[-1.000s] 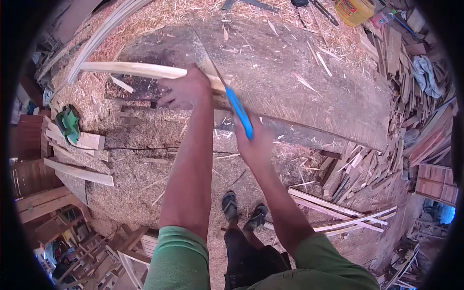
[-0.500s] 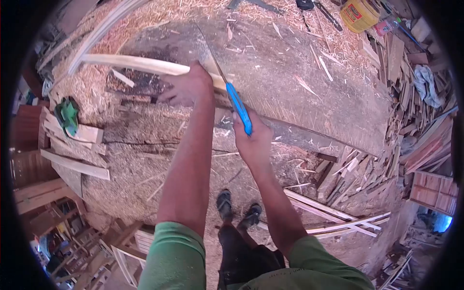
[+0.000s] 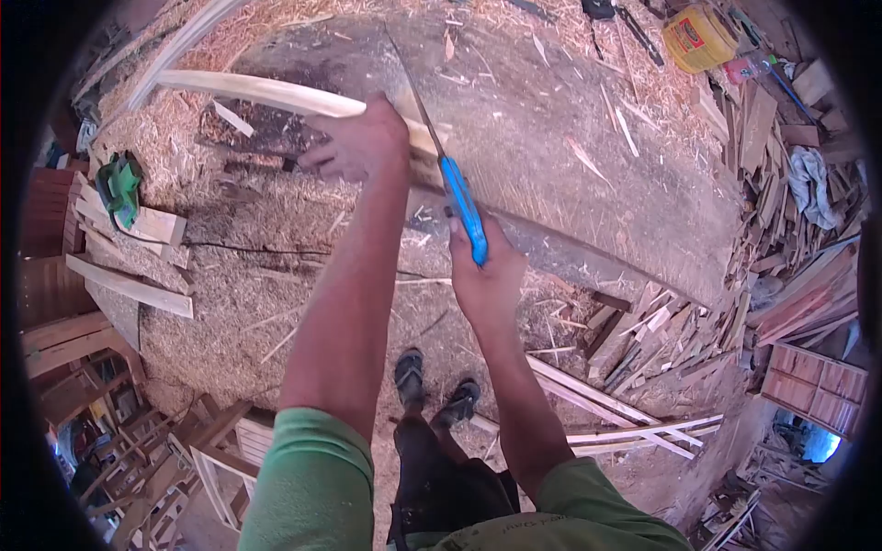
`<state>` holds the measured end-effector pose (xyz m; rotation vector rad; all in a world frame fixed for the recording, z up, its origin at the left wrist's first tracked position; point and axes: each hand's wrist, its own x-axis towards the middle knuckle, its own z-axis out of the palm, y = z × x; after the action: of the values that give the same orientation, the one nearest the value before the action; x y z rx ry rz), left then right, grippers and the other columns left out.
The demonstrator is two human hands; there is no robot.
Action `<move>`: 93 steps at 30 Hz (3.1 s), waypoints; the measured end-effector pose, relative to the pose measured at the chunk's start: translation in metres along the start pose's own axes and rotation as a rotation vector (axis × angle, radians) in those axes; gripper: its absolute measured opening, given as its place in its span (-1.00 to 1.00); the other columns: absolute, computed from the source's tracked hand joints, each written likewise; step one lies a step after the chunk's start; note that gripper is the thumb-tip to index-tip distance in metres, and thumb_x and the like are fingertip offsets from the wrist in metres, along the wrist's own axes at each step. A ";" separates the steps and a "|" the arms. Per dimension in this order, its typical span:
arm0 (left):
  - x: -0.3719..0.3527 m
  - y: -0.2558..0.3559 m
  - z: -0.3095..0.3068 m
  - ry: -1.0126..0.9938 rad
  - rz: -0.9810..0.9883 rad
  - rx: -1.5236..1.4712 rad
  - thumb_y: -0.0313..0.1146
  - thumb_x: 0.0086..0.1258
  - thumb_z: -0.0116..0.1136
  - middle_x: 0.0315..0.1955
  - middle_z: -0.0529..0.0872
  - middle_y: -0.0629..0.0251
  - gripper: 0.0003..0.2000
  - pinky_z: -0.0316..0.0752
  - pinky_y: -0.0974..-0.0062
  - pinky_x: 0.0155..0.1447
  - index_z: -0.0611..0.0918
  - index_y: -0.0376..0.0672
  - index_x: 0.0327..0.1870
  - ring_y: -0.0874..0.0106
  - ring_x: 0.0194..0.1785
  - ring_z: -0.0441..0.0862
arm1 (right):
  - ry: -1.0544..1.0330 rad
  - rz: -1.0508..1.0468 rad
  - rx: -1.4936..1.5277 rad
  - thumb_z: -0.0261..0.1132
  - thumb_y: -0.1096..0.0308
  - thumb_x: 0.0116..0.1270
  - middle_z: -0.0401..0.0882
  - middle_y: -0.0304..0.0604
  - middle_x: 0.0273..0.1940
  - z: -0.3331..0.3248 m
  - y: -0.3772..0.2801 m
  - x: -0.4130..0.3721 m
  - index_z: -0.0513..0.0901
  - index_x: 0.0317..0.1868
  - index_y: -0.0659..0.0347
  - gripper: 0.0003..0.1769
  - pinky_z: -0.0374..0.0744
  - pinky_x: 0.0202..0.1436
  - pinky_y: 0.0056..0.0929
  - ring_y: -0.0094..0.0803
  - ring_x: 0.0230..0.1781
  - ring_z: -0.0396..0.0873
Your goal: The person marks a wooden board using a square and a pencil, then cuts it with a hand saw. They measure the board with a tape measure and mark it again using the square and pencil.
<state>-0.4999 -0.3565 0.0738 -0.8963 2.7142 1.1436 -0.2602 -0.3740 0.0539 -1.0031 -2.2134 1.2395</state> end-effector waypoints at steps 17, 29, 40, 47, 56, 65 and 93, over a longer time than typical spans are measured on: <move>0.006 -0.006 0.006 0.008 -0.007 0.042 0.27 0.40 0.44 0.67 -0.18 -0.67 0.15 0.63 -0.18 0.39 0.02 -0.05 0.83 -0.51 0.63 0.17 | 0.022 0.008 0.019 0.42 0.29 0.59 0.87 0.12 -0.06 -0.007 0.010 -0.026 0.70 0.42 0.25 -0.53 0.77 -0.11 -0.34 -0.27 -0.20 0.89; 0.007 0.000 0.004 0.018 0.006 -0.012 0.21 0.34 0.51 0.66 -0.18 -0.68 0.16 0.57 -0.19 0.47 0.04 -0.02 0.82 -0.52 0.66 0.14 | 0.035 -0.012 0.088 0.44 0.30 0.55 0.81 0.17 -0.25 0.014 0.006 0.013 0.73 0.36 0.26 -0.56 0.71 -0.27 -0.26 -0.31 -0.34 0.85; 0.007 -0.002 0.001 0.003 0.023 -0.003 0.21 0.36 0.47 0.66 -0.16 -0.67 0.14 0.61 -0.18 0.41 0.04 -0.08 0.81 -0.48 0.64 0.17 | 0.053 -0.022 0.065 0.40 0.31 0.58 0.89 0.02 -0.17 -0.012 0.033 -0.055 0.72 0.37 0.32 -0.56 0.73 -0.24 -0.38 -0.44 -0.35 0.82; 0.007 -0.006 0.009 0.025 0.023 -0.020 0.20 0.36 0.47 0.64 -0.16 -0.68 0.12 0.48 -0.25 0.50 0.05 -0.06 0.80 -0.51 0.59 0.23 | 0.025 -0.018 -0.008 0.40 0.29 0.59 0.87 0.15 -0.12 -0.014 0.036 -0.055 0.69 0.44 0.21 -0.52 0.73 -0.21 -0.31 -0.36 -0.28 0.86; 0.007 -0.004 0.008 0.014 0.018 -0.054 0.12 0.35 0.45 0.67 -0.19 -0.69 0.10 0.51 -0.23 0.46 0.05 0.01 0.82 -0.52 0.63 0.17 | 0.049 -0.003 0.163 0.42 0.33 0.55 0.89 0.07 -0.13 0.000 0.023 -0.024 0.70 0.42 0.17 -0.53 0.77 -0.18 -0.30 -0.28 -0.25 0.90; 0.008 -0.005 0.007 -0.004 0.030 -0.096 0.11 0.32 0.48 0.65 -0.21 -0.67 0.12 0.42 -0.28 0.54 0.05 -0.04 0.80 -0.53 0.63 0.15 | 0.030 0.006 0.134 0.43 0.31 0.55 0.89 0.01 -0.19 -0.053 0.064 -0.142 0.73 0.35 0.37 -0.54 0.72 -0.20 -0.38 -0.40 -0.31 0.83; 0.009 -0.001 0.005 -0.008 0.028 -0.010 0.20 0.37 0.49 0.65 -0.22 -0.73 0.15 0.62 -0.19 0.42 0.03 -0.08 0.81 -0.56 0.68 0.06 | 0.053 0.030 0.002 0.46 0.32 0.55 0.89 0.10 -0.09 -0.040 0.057 -0.115 0.70 0.38 0.37 -0.52 0.77 -0.07 -0.37 -0.39 -0.16 0.88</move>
<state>-0.5076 -0.3575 0.0670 -0.8559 2.7258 1.1642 -0.1369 -0.4186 0.0247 -1.0602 -2.1645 1.2136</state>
